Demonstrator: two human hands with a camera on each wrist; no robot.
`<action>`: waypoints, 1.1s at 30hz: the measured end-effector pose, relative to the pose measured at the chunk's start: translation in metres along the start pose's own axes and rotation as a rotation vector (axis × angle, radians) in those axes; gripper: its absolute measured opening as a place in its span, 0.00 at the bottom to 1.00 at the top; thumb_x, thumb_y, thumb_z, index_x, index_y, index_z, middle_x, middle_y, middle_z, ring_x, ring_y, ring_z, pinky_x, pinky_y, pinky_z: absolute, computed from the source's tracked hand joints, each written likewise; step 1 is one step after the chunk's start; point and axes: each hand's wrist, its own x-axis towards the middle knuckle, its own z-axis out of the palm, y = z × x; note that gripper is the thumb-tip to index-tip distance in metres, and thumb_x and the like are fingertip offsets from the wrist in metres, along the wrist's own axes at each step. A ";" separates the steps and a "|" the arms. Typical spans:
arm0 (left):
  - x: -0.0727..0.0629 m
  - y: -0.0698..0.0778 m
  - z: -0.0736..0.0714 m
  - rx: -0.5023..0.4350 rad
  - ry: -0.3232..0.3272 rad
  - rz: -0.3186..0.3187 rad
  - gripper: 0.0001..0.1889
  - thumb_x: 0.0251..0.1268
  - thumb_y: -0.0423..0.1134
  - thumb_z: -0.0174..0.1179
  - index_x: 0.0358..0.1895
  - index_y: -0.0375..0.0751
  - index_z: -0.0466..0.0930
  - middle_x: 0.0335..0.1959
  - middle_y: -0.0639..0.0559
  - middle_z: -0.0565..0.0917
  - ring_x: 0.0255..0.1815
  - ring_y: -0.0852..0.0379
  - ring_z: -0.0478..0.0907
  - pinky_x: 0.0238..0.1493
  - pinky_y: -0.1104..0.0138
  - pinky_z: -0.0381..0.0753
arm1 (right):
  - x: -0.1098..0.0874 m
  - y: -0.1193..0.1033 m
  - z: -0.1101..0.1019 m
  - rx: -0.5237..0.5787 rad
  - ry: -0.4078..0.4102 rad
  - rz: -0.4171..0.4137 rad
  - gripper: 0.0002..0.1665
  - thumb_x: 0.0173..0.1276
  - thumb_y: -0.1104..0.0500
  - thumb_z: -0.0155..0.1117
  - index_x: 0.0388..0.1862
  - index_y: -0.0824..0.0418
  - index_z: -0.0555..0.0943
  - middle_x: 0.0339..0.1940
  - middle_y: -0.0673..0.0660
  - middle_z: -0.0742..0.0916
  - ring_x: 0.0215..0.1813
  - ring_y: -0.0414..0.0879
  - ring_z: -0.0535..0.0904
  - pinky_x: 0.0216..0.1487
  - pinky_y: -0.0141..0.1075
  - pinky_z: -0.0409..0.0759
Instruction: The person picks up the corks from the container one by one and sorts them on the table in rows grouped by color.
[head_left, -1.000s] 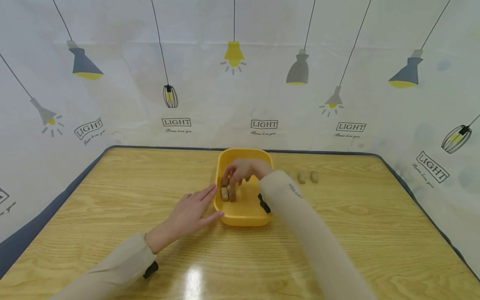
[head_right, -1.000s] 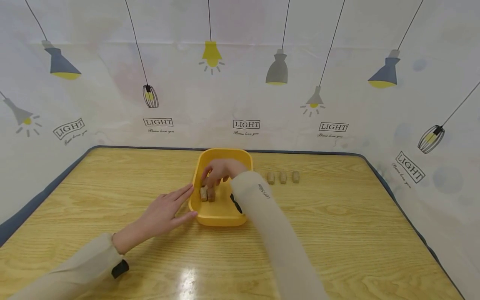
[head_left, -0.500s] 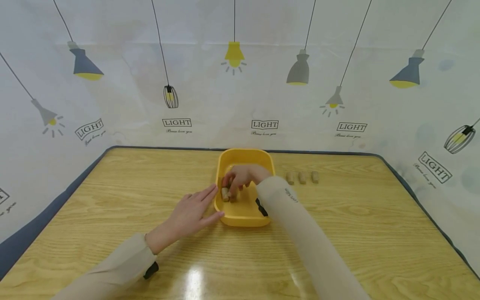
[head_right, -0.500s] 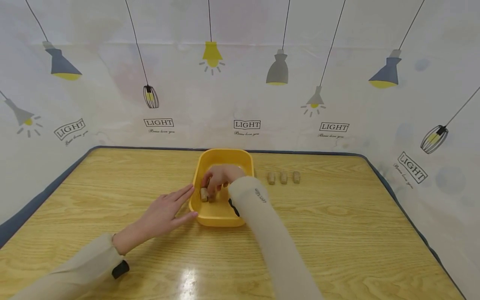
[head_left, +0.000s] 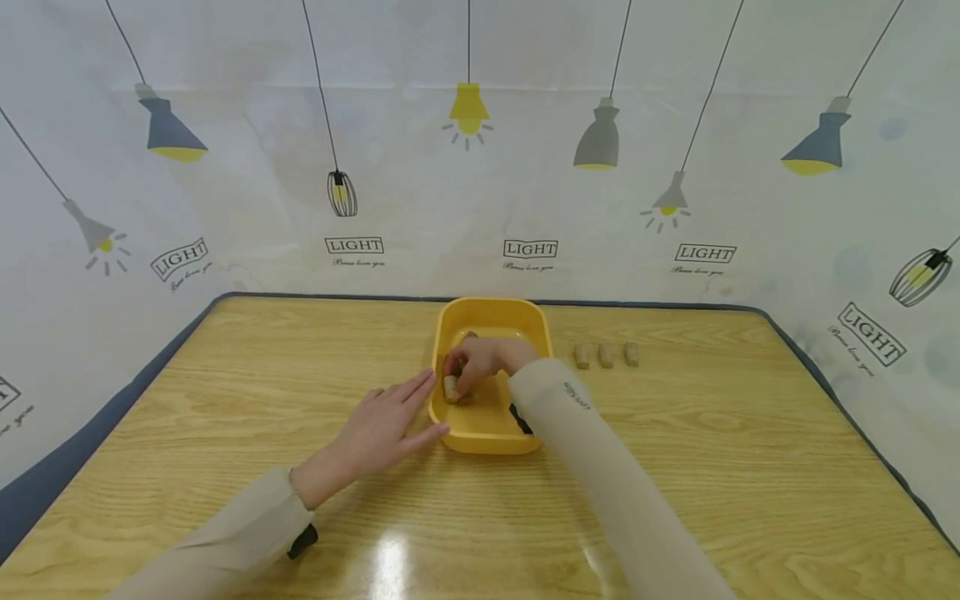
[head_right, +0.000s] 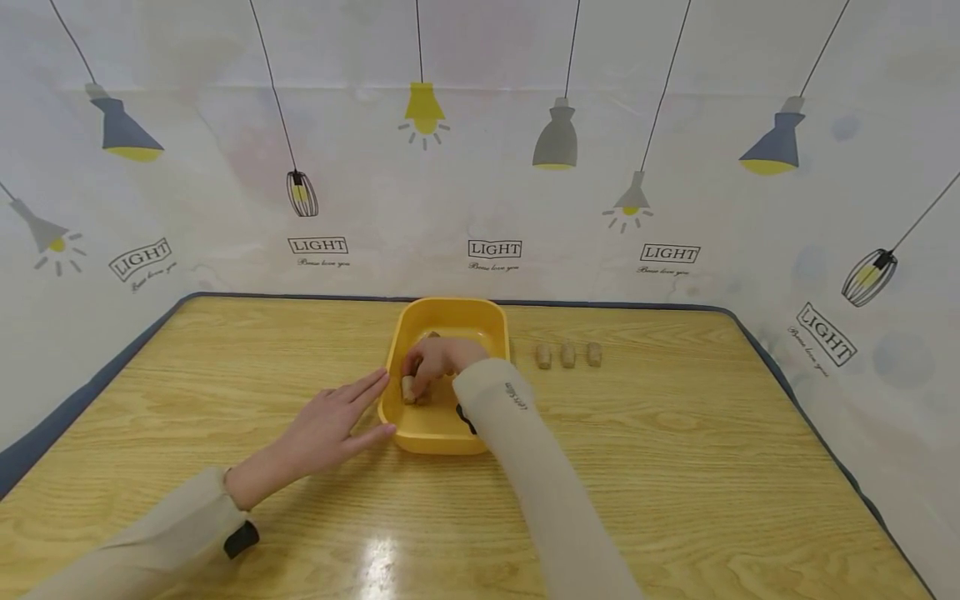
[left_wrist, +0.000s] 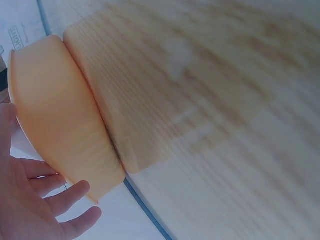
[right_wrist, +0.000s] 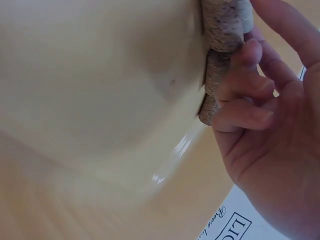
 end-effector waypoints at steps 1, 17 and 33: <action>0.000 0.000 0.000 0.001 0.002 0.002 0.39 0.60 0.64 0.41 0.66 0.38 0.56 0.65 0.46 0.59 0.54 0.45 0.68 0.48 0.49 0.65 | 0.001 0.000 0.001 -0.007 0.001 -0.005 0.15 0.54 0.57 0.67 0.41 0.53 0.76 0.40 0.49 0.75 0.43 0.43 0.66 0.43 0.32 0.66; 0.000 0.000 0.001 -0.003 0.015 0.010 0.38 0.60 0.63 0.42 0.65 0.36 0.57 0.64 0.45 0.60 0.53 0.44 0.68 0.48 0.49 0.65 | 0.006 -0.003 0.006 -0.084 0.030 -0.020 0.18 0.50 0.55 0.70 0.38 0.54 0.74 0.35 0.50 0.77 0.38 0.43 0.69 0.40 0.31 0.68; 0.000 0.000 0.001 0.002 0.021 0.012 0.38 0.60 0.63 0.42 0.65 0.37 0.57 0.64 0.45 0.60 0.54 0.44 0.68 0.48 0.49 0.65 | 0.008 -0.006 0.008 -0.121 0.039 0.007 0.18 0.50 0.53 0.70 0.37 0.55 0.74 0.34 0.50 0.77 0.37 0.43 0.70 0.38 0.31 0.69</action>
